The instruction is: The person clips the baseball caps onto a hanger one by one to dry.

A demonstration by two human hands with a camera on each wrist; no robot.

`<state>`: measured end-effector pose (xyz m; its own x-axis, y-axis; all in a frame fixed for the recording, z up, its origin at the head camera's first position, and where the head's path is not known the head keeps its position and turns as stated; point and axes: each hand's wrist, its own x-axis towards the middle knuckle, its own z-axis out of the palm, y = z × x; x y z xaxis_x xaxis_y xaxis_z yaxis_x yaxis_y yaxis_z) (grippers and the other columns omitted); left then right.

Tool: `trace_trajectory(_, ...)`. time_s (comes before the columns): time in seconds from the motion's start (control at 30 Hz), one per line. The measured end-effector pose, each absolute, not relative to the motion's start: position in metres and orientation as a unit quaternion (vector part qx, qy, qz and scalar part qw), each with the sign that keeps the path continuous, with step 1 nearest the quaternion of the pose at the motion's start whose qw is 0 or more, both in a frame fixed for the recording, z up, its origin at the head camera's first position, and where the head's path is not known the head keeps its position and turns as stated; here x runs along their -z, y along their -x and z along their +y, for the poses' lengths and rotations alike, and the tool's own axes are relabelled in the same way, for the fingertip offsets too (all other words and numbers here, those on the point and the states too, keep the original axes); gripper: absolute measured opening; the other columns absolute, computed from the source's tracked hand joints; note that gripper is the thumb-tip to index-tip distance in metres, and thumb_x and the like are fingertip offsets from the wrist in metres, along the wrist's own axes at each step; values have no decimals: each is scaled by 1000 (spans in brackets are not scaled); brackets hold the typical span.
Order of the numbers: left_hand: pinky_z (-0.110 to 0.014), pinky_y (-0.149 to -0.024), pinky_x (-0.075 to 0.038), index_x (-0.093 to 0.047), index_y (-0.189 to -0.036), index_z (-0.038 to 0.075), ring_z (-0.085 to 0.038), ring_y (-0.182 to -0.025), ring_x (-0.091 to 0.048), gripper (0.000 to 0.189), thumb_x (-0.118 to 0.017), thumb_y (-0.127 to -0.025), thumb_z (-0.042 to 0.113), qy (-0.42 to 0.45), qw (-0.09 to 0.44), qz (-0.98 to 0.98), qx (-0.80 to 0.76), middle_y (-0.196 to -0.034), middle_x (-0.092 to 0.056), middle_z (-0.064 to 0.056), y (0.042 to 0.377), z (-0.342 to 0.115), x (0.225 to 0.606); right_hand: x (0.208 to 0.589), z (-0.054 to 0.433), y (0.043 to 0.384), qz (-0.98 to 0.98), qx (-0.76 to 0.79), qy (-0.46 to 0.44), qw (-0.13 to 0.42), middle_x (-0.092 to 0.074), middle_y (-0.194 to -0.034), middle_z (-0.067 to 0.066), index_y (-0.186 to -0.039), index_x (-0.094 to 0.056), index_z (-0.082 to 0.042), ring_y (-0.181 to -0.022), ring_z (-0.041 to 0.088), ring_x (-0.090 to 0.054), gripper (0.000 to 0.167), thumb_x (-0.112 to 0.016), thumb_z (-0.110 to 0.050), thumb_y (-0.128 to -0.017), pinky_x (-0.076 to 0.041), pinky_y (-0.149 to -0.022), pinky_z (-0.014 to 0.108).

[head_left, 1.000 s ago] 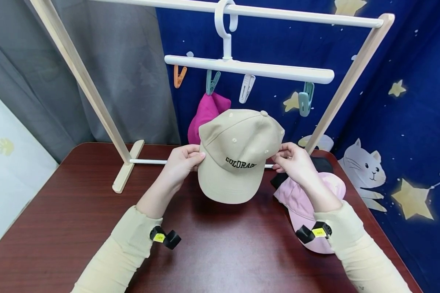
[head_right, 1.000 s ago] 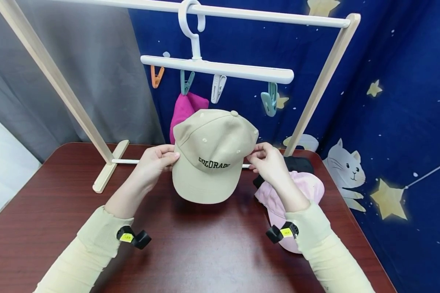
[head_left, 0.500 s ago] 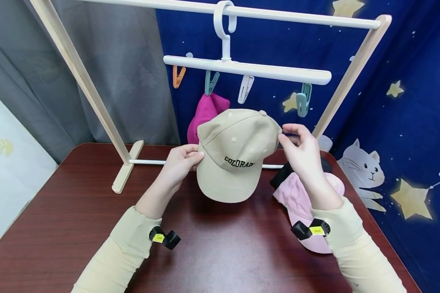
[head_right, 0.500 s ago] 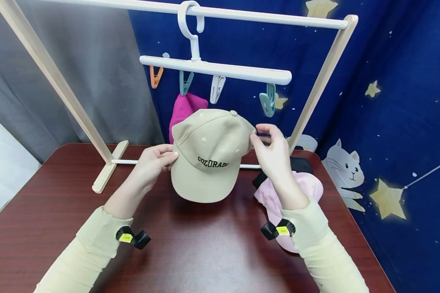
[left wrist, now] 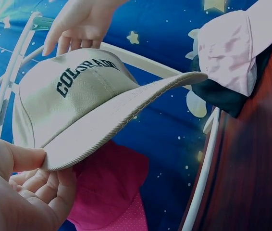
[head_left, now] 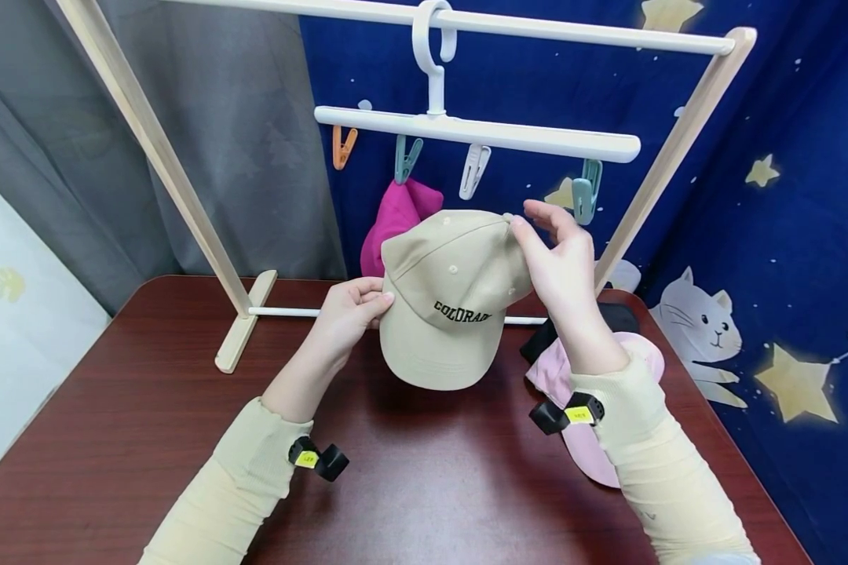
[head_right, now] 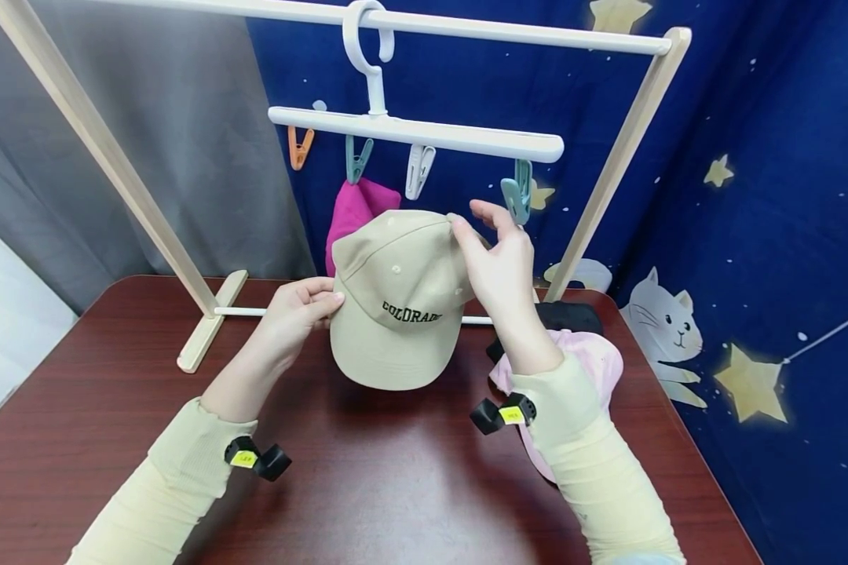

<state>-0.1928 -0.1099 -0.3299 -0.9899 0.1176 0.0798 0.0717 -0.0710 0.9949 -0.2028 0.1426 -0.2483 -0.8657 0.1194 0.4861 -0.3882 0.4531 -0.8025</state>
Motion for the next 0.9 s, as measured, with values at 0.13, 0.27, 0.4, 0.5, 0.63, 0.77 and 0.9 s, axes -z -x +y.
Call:
trace_trajectory(0.13,-20,-63,-50,-56,-116,-16,-4,-67,-60,25,-54,-95,-2,-70,15,681,-729,-80,-68,1,192,-110,330,240,135,210,-818,-512,-83,249,-62,-123,8,-125,-63,-6,-118,12,-52,41,-64,-31,-92,-38,-99,30)
trace_trajectory(0.27,-20,-63,-50,-56,-115,-15,-4,-67,-60,25,-54,-95,-2,-72,13,681,-728,-80,-68,1,193,-110,331,234,128,216,-828,-500,-87,238,-63,-121,8,-126,-62,-6,-116,12,-52,44,-64,-34,-92,-37,-100,30)
trace_trajectory(0.4,-21,-62,-50,-56,-115,-15,-4,-66,-60,25,-54,-94,-2,-74,11,682,-728,-79,-68,1,194,-111,331,229,123,222,-831,-500,-90,229,-65,-118,9,-125,-61,-4,-113,13,-55,45,-64,-34,-92,-39,-97,28)
trace_trajectory(0.5,-21,-62,-50,-56,-115,-15,-4,-66,-60,25,-54,-94,-2,-73,8,684,-726,-78,-67,2,194,-112,331,224,118,225,-829,-501,-94,230,-65,-116,10,-124,-61,-2,-111,14,-57,45,-65,-33,-91,-40,-95,26)
trace_trajectory(0.63,-20,-61,-49,-56,-115,-15,-3,-65,-59,25,-55,-94,-1,-69,5,688,-722,-77,-67,4,194,-113,332,215,113,230,-831,-503,-91,222,-64,-117,10,-124,-61,-2,-109,14,-57,47,-65,-35,-91,-42,-93,24)
trace_trajectory(0.77,-20,-62,-48,-57,-115,-14,-3,-65,-58,26,-55,-94,-1,-67,5,692,-719,-77,-67,4,195,-113,332,208,109,234,-836,-502,-77,207,-64,-118,9,-125,-61,-3,-108,13,-58,48,-65,-37,-91,-43,-92,23)
trace_trajectory(0.9,-21,-62,-49,-57,-116,-14,-3,-65,-59,25,-55,-94,-1,-68,7,692,-719,-77,-67,4,195,-113,332,203,106,238,-841,-499,-64,201,-66,-115,9,-123,-63,-4,-105,12,-59,48,-65,-39,-90,-44,-90,23)
